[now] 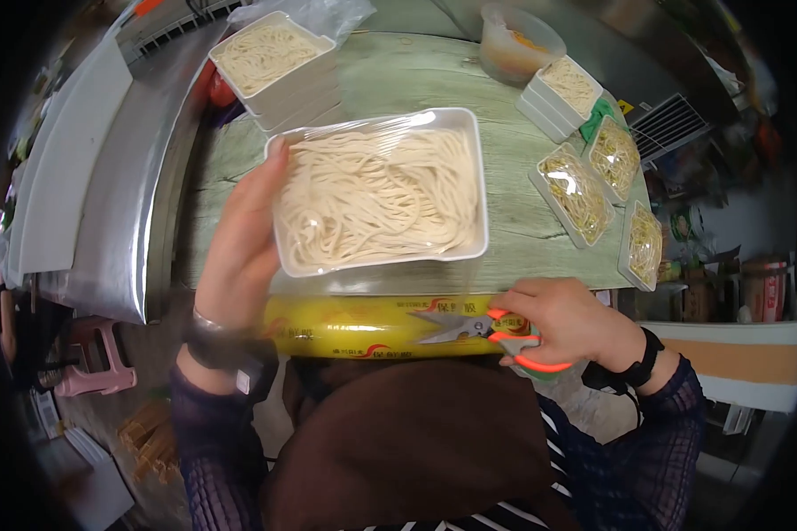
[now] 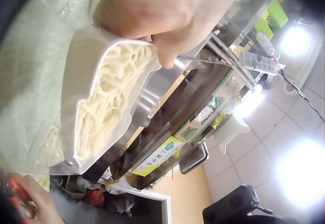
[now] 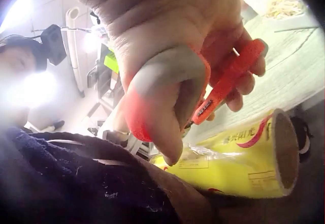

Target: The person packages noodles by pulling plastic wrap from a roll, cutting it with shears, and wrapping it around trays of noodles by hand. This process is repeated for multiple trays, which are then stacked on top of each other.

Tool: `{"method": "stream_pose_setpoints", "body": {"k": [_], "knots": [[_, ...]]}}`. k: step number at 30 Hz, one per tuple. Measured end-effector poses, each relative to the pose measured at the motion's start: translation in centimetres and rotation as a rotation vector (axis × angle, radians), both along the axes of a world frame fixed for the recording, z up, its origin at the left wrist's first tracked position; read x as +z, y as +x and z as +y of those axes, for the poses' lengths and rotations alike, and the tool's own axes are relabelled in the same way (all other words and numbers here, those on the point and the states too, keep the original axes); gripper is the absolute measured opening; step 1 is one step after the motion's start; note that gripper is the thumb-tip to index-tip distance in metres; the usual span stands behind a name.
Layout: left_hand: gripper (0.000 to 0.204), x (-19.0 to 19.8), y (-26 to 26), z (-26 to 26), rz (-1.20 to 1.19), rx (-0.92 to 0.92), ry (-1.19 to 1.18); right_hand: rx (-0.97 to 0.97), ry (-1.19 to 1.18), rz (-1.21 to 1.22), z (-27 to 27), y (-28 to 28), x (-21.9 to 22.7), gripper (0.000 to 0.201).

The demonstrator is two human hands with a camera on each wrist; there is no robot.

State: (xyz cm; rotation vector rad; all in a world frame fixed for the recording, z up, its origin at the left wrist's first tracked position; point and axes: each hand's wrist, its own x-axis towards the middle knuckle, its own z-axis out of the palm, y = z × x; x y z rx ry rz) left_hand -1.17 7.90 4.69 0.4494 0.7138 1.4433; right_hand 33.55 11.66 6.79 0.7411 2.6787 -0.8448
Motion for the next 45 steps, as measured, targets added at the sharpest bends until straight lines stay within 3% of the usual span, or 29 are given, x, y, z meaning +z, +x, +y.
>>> {"method": "stream_pose_setpoints", "body": {"k": [6, 11, 20, 23, 26, 27, 30, 33, 36, 45], "knots": [[0.046, -0.6, -0.9, 0.0, 0.108, 0.023, -0.025, 0.106, -0.006, 0.094, -0.3, -6.0, -2.3, 0.060], [0.051, 1.3, -1.6, -0.5, 0.025, 0.108, -0.009, 0.142, -0.049, 0.094, -1.2, -11.0, -2.4, 0.063], [0.050, 2.7, -3.2, 0.0, -0.067, 0.064, 0.161, 0.185, -0.150, 0.089, -2.8, -20.6, -4.8, 0.053], [0.051, 4.1, -3.8, -0.3, -0.053, 0.138, 0.125, 0.158, -0.046, 0.201, -2.1, -20.7, -5.9, 0.050], [0.053, 4.2, -4.5, -0.8, -0.078, 0.150, 0.105, 0.183, 0.359, 0.476, 1.3, -18.7, -8.2, 0.032], [0.054, 2.9, -5.3, -0.6, -0.077, 0.158, 0.102, 0.073, 0.309, 0.308, 2.3, -17.8, -9.5, 0.057], [0.058, 2.1, -5.9, -0.9, -0.146, 0.139, 0.036, -0.053, 0.255, 0.467, 3.5, -15.1, -9.1, 0.054], [0.062, 1.6, -6.1, -1.3, -0.148, 0.132, 0.044, -0.324, -0.397, 0.630, 3.9, -12.9, -6.3, 0.037], [0.064, 1.8, -5.9, -1.6, -0.125, 0.165, 0.013, -0.488, -1.171, 0.940, 3.7, -12.1, -5.4, 0.034], [0.055, 1.8, -5.6, -2.6, -0.064, 0.203, -0.047, -0.520, -1.130, 1.060, 3.0, -13.6, -7.9, 0.017]]}}
